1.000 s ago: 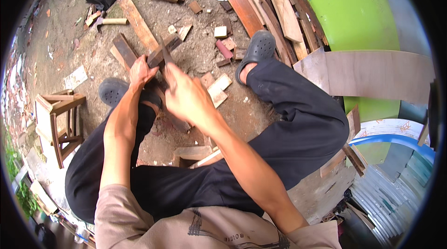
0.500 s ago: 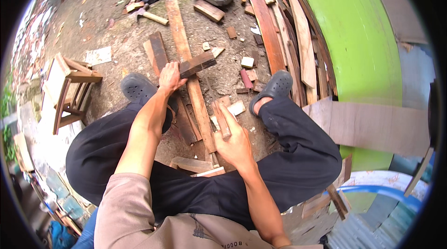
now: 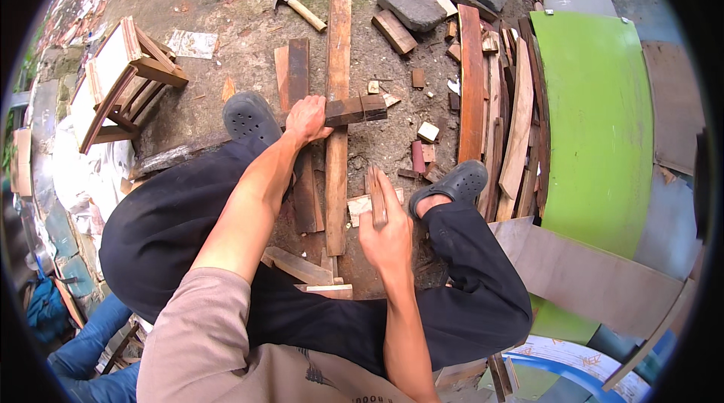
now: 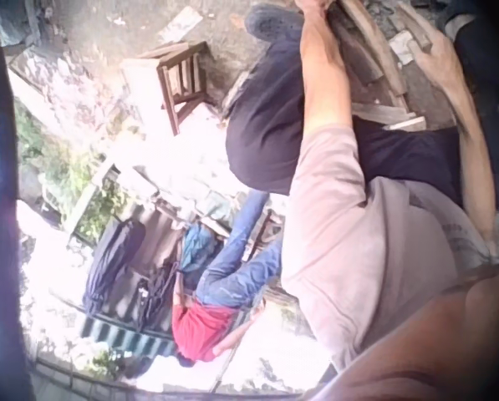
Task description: The person sits cross-legged on the ground and uses a hand saw to cut a small wooden plank resting on a larger plank. The person repeatedly saws the wood, pauses to reposition the plank, and continues cutting until the clip ends.
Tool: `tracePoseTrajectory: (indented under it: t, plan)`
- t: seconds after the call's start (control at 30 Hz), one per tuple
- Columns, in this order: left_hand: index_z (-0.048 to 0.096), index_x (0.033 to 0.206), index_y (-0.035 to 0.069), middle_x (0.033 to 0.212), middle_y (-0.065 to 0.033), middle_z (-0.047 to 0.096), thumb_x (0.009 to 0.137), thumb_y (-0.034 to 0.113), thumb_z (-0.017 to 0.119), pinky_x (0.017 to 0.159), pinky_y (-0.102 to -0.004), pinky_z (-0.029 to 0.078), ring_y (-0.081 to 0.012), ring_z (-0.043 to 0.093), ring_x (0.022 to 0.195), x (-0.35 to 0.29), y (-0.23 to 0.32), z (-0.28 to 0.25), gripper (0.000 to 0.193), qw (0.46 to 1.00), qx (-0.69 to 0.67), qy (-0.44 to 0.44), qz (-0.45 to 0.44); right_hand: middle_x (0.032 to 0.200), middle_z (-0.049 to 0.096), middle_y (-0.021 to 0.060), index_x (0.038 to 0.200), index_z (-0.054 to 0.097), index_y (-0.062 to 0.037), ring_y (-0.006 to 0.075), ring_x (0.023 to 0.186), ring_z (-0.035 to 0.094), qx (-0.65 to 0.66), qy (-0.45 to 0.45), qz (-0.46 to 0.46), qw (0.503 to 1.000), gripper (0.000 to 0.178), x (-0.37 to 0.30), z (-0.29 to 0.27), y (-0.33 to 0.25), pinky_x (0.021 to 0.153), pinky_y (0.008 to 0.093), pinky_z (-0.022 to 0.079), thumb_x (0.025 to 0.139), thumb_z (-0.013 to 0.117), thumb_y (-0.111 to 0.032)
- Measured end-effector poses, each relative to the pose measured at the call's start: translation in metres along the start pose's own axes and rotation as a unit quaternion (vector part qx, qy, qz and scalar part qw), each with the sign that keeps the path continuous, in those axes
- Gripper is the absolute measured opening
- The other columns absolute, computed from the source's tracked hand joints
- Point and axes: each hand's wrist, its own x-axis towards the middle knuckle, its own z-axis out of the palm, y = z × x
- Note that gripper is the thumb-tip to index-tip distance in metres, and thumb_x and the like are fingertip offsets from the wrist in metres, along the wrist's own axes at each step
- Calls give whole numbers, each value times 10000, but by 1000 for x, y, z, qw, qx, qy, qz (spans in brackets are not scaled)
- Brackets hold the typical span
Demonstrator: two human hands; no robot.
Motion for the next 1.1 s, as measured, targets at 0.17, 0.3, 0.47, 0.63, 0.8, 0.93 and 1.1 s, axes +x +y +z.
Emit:
tracePoseTrajectory:
  t: [0.17, 0.3, 0.47, 0.63, 0.8, 0.93, 1.1]
  plan:
    - [564, 1148, 8, 1118, -166, 642, 734, 410, 840, 950, -438, 504, -334, 613, 1121, 2, -1, -1, 640, 1000, -3, -19, 17, 1345, 625, 285, 1492, 505, -55, 383, 1146, 681, 38, 7, -27, 999, 662, 44, 5, 37, 993, 421, 518, 835, 590, -71]
    - [560, 1182, 2, 1138, -170, 638, 728, 413, 846, 967, -439, 498, -337, 609, 1120, -3, -5, -1, 676, 999, 1, -37, 7, 1218, 663, 322, 1513, 472, -57, 415, 979, 727, 31, -23, 35, 999, 684, 26, -1, 12, 866, 431, 564, 842, 604, -87]
    - [566, 1220, 7, 1113, -177, 647, 723, 345, 844, 964, -450, 494, -352, 613, 1100, -7, -2, -2, 662, 1000, -12, -24, -1, 869, 706, 286, 1519, 472, -89, 411, 725, 724, 32, -14, 30, 999, 693, -32, -32, -30, 683, 456, 568, 839, 605, -95]
    - [565, 1218, -6, 1137, -171, 642, 717, 377, 846, 974, -438, 494, -343, 609, 1111, -4, -3, -1, 691, 1000, -4, -3, 27, 968, 705, 286, 1499, 497, -77, 351, 713, 708, 37, -41, 113, 992, 659, 37, 4, -5, 716, 414, 562, 847, 591, -86]
    - [570, 1168, 9, 1096, -181, 656, 721, 378, 846, 944, -453, 512, -356, 631, 1075, -9, -1, 0, 641, 999, 2, -26, 18, 760, 663, 298, 1522, 452, -65, 421, 676, 699, 56, -25, 66, 996, 707, 31, -4, -1, 674, 496, 546, 837, 620, -93]
    - [571, 1157, 7, 1103, -190, 656, 720, 377, 848, 938, -452, 518, -369, 629, 1082, -2, -3, 0, 635, 1000, 3, -20, 14, 751, 649, 314, 1539, 416, -42, 490, 701, 673, 76, -43, 71, 994, 741, -53, -52, -48, 686, 529, 532, 827, 622, -54]
    - [582, 1218, 9, 1121, -206, 661, 725, 316, 798, 972, -464, 507, -384, 626, 1101, -1, -2, -6, 620, 1000, -7, -17, 17, 784, 657, 328, 1542, 409, -47, 504, 739, 675, 78, -55, 90, 991, 736, -23, -39, -31, 720, 525, 545, 840, 627, -83]
